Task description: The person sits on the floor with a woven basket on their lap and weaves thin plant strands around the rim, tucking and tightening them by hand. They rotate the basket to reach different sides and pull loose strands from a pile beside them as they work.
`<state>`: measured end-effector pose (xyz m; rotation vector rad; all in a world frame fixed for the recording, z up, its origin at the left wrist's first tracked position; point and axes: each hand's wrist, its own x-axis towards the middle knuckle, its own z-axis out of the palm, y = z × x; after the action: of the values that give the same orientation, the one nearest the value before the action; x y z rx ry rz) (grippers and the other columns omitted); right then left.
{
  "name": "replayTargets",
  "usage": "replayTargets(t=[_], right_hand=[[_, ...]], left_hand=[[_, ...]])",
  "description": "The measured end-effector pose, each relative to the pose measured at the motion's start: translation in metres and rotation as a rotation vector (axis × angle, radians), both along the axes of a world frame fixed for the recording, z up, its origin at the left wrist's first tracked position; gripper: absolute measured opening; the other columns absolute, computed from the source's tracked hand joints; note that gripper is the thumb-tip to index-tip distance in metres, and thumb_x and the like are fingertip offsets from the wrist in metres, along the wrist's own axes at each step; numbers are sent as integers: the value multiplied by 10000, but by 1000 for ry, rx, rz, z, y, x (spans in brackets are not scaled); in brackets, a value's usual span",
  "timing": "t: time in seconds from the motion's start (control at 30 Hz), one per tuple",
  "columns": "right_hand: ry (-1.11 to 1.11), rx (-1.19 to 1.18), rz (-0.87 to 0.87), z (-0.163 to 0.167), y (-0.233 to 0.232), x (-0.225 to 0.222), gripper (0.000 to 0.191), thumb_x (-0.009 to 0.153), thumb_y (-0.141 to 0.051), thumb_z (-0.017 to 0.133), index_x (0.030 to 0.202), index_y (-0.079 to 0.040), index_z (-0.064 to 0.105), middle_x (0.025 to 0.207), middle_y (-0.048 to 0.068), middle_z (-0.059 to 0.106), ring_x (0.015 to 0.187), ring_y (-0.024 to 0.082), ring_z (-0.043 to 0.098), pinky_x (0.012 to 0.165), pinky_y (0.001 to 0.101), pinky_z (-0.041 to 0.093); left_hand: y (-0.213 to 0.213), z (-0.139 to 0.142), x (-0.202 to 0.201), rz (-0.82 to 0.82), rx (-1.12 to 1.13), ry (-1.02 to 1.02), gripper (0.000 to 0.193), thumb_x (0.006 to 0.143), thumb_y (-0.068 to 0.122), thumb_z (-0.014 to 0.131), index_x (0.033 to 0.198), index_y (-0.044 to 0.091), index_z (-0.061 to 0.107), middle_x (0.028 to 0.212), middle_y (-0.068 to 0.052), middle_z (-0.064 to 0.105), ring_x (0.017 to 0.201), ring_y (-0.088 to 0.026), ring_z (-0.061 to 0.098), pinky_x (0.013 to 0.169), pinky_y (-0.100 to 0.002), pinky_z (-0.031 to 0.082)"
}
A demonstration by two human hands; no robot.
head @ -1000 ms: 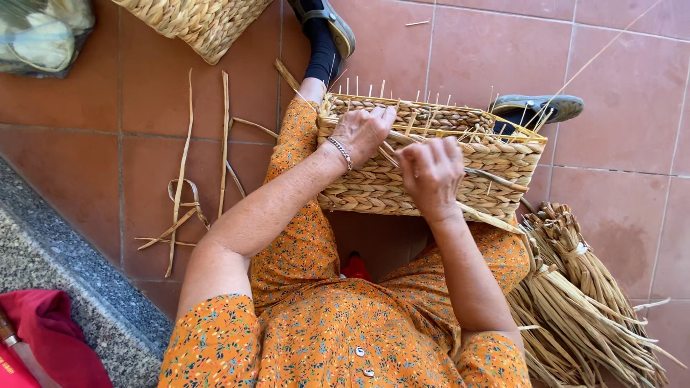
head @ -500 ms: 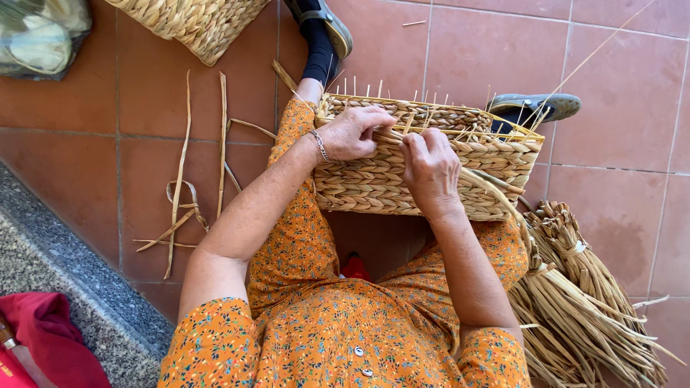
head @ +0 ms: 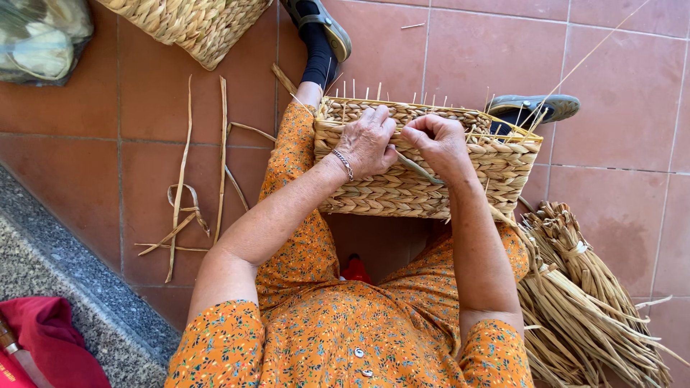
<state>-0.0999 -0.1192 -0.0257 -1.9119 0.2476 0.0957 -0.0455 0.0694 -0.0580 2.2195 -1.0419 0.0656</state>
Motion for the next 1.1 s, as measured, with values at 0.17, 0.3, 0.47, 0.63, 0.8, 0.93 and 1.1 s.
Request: replayTargets(t=[0.17, 0.3, 0.47, 0.63, 0.8, 0.93, 1.1], right_hand=[[63, 268, -89, -5, 5, 1, 95, 931, -96, 769, 955, -9, 740, 769, -41, 668, 622, 22, 526, 549, 197, 432], [49, 341, -131, -7, 5, 5, 86, 934, -86, 767, 946, -6, 738, 752, -36, 653, 617, 23, 518, 538, 193, 420], [17, 167, -115, -10, 0, 4, 97, 938, -95, 769, 964, -3, 749, 809, -31, 697, 691, 11, 583, 614, 182, 493], [-46, -53, -86, -4, 1, 3, 145, 932, -146, 799, 977, -18, 749, 837, -4, 728, 723, 21, 617, 645, 207, 530], [-336, -715, 12, 6, 17, -2, 369, 816, -364, 903, 852, -56, 702, 811, 86, 692, 700, 235, 669, 624, 367, 517], [-295, -769, -46, 2, 31, -3, 342, 874, -367, 858, 826, -86, 669, 809, 81, 669, 700, 286, 671, 636, 420, 503], [-244, -717, -5, -6, 26, -18, 325, 914, -347, 837, 821, -81, 675, 818, 84, 683, 688, 291, 667, 631, 418, 506]], left_hand=[[1, -6, 3, 34, 5, 80, 298, 760, 213, 734, 931, 25, 578, 1038, -150, 566, 1032, -331, 587, 824, -456, 543], [1, -6, 3, 46, 1, 74, 295, 746, 221, 746, 895, 24, 584, 1025, -159, 571, 1016, -333, 574, 809, -463, 536], [-2, -3, -5, 53, 12, -104, 426, 752, 115, 691, 1138, -18, 568, 1064, -169, 554, 1029, -341, 544, 797, -434, 535], [9, 2, -9, 70, -209, -68, 441, 767, 47, 665, 1190, -5, 550, 1103, -170, 559, 1076, -336, 577, 897, -430, 549], [31, -1, -2, -53, -245, -150, 173, 923, 62, 708, 996, 48, 552, 1083, -132, 623, 1045, -301, 656, 883, -386, 576], [31, -9, 2, -89, -212, -214, 203, 937, 94, 704, 1000, -8, 540, 1045, -175, 643, 992, -323, 672, 837, -385, 578], [8, -16, 19, -2, -17, 44, 165, 965, 98, 716, 952, 42, 561, 822, -133, 671, 815, -301, 705, 740, -404, 571]])
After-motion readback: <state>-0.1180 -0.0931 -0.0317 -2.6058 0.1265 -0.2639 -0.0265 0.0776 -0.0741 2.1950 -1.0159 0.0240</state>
